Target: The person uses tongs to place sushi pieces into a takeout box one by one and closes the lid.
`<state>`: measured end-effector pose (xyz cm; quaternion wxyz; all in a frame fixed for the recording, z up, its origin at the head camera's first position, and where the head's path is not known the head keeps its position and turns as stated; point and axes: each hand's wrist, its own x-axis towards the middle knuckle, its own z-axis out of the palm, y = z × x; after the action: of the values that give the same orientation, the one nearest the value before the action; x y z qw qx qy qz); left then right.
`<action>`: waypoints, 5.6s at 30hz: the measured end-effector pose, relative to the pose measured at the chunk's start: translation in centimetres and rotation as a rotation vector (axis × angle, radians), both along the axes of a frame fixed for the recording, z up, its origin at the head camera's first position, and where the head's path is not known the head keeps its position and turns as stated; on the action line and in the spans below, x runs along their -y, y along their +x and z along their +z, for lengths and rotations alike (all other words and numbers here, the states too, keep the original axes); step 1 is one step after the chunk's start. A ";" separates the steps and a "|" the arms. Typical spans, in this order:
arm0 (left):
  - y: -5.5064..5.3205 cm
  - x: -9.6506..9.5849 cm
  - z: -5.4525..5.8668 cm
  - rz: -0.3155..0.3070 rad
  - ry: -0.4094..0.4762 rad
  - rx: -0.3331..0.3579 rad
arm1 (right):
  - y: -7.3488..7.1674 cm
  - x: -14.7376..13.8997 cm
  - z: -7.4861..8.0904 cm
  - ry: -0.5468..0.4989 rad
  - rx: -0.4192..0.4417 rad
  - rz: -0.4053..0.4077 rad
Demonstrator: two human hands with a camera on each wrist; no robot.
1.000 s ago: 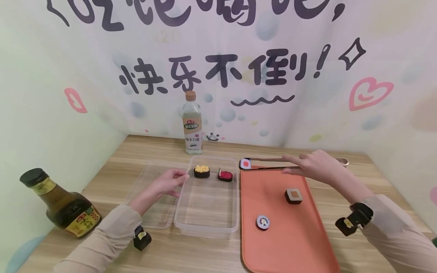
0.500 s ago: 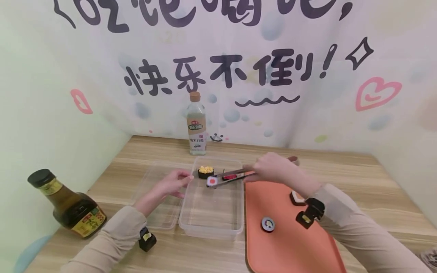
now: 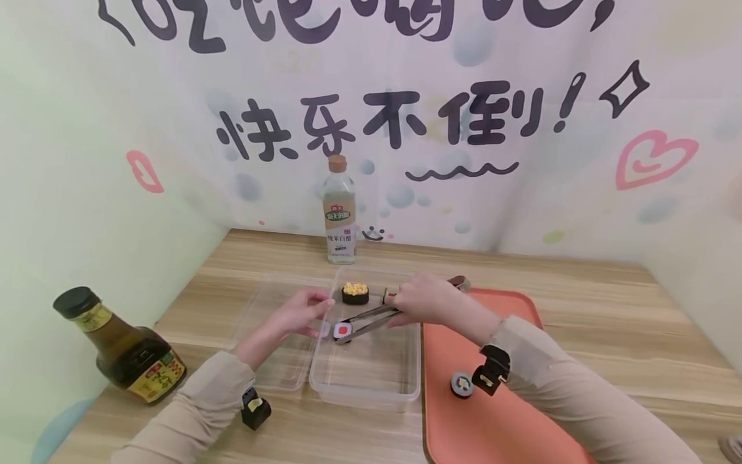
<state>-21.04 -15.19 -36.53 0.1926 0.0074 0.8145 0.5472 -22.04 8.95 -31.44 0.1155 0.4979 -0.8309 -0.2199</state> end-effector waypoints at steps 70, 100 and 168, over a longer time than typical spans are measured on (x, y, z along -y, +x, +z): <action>0.0 -0.6 0.3 0.006 -0.011 0.043 | -0.4 -19.3 2.2 -0.344 -0.450 0.145; 0.2 -0.6 0.1 0.007 -0.002 0.027 | 1.3 -3.5 4.1 0.075 -0.011 -0.149; 0.0 -0.2 -0.1 0.008 0.007 0.030 | 4.1 -2.4 0.5 -0.040 -0.077 0.135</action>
<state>-21.08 -14.98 -36.67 0.2023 -0.0033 0.8096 0.5510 -17.94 11.34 -30.97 0.1716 0.5415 -0.7947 -0.2141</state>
